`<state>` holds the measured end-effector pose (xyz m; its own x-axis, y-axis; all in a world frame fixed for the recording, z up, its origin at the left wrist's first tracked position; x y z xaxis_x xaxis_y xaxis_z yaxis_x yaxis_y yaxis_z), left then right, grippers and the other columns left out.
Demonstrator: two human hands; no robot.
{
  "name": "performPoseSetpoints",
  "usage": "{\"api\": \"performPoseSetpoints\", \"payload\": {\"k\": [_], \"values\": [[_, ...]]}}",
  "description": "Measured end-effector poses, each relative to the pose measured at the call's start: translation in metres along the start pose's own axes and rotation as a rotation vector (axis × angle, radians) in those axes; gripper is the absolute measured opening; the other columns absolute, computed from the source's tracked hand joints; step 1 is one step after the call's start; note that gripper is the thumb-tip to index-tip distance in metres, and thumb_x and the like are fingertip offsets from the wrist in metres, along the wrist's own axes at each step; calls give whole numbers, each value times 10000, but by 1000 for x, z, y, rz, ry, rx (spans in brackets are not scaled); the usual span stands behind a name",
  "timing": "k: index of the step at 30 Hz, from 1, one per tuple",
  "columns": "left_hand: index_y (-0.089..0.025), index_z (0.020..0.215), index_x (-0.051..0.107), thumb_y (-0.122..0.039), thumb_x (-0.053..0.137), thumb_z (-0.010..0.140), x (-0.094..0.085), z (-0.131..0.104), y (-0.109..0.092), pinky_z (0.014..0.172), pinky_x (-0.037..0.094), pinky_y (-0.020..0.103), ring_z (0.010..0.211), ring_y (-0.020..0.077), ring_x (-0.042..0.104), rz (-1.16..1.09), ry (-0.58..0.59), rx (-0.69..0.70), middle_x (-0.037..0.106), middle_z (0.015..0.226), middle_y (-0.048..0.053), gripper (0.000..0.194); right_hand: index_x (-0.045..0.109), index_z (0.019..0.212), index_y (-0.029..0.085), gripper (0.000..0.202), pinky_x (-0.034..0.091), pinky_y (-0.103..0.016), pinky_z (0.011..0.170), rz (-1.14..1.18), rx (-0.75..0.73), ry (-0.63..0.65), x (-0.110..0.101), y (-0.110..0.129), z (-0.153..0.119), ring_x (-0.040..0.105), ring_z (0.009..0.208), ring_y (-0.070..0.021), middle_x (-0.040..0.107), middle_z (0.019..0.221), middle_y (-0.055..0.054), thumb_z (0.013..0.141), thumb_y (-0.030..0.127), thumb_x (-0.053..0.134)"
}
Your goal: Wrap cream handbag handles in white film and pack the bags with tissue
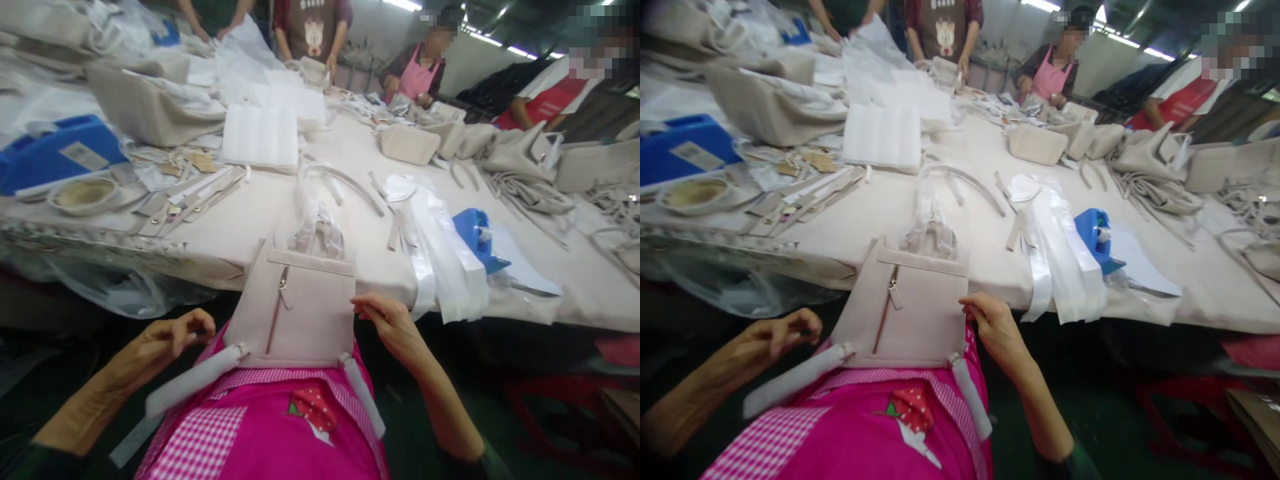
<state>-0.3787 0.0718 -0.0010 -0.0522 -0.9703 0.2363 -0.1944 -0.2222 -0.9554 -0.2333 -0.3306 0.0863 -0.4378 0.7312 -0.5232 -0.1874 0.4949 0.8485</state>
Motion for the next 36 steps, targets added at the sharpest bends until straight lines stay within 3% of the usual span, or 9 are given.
{"api": "performPoseSetpoints", "payload": {"k": [5,10,14,18,22,27,29,32,36], "values": [[-195,768,623,-332,591,879,5,21,-23,850,521,390,941,230,607,325,-173,140,649,1014,37,179,676,852,187,204,513,-289,707,75,48,-106,-6,-10,3,634,734,-168,678,800,-25,915,271,502],[-207,927,617,-247,525,930,43,64,-75,941,469,390,1031,222,584,846,-285,505,616,1046,48,100,666,938,209,154,484,-349,858,-135,-183,-297,2,0,24,610,951,-206,651,1004,-56,916,203,514],[-221,1178,586,-148,494,941,89,100,-101,1025,424,404,1190,225,507,1169,-202,777,566,1219,84,264,625,1168,213,304,422,-415,1021,-355,-410,-398,23,17,45,503,1205,-236,557,1283,-103,920,119,477],[-206,1406,430,-124,453,952,125,138,-103,1152,265,481,1420,257,283,1481,-51,915,395,1504,100,462,487,1378,209,458,351,-451,1095,-621,-571,-434,43,29,76,325,1398,-256,393,1506,-104,943,89,408],[-170,1484,304,-324,415,1003,132,176,-90,1194,160,476,1480,231,141,1700,-42,876,302,1571,63,517,250,1522,160,564,323,-492,1115,-796,-659,-489,53,16,118,279,1436,-283,326,1557,-130,981,194,402],[-211,1482,314,-393,385,1007,119,198,-70,1165,272,392,1470,192,191,1653,-32,687,301,1571,7,514,142,1555,181,654,451,-434,1029,-822,-707,-445,67,-16,153,411,1373,-284,403,1518,-119,983,308,433],[-231,1502,274,-370,428,992,118,198,-67,1173,269,411,1472,205,184,1592,5,628,265,1583,4,551,177,1551,209,656,463,-435,1032,-769,-689,-405,68,-23,157,405,1379,-288,384,1530,-103,966,298,461],[-262,1513,248,-332,519,947,117,199,-70,1178,271,455,1467,241,206,1478,65,575,261,1584,17,631,353,1492,250,545,491,-419,1020,-577,-664,-334,55,-24,161,468,1337,-273,442,1497,-81,961,320,456],[-263,1476,340,-303,567,912,98,215,-95,1159,326,412,1413,236,328,1270,51,607,354,1543,73,610,569,1292,249,402,527,-365,970,-181,-357,-401,10,-28,171,611,1178,-229,623,1309,-65,989,406,356]]}}
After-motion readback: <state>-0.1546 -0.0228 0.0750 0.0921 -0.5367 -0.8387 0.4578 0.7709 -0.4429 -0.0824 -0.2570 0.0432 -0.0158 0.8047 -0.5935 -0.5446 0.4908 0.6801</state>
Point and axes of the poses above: each hand's wrist, its own z-axis towards the middle knuckle, its own x-axis out of the palm, y = z × x, the point moved 2 cm from there along z, towards the middle knuckle
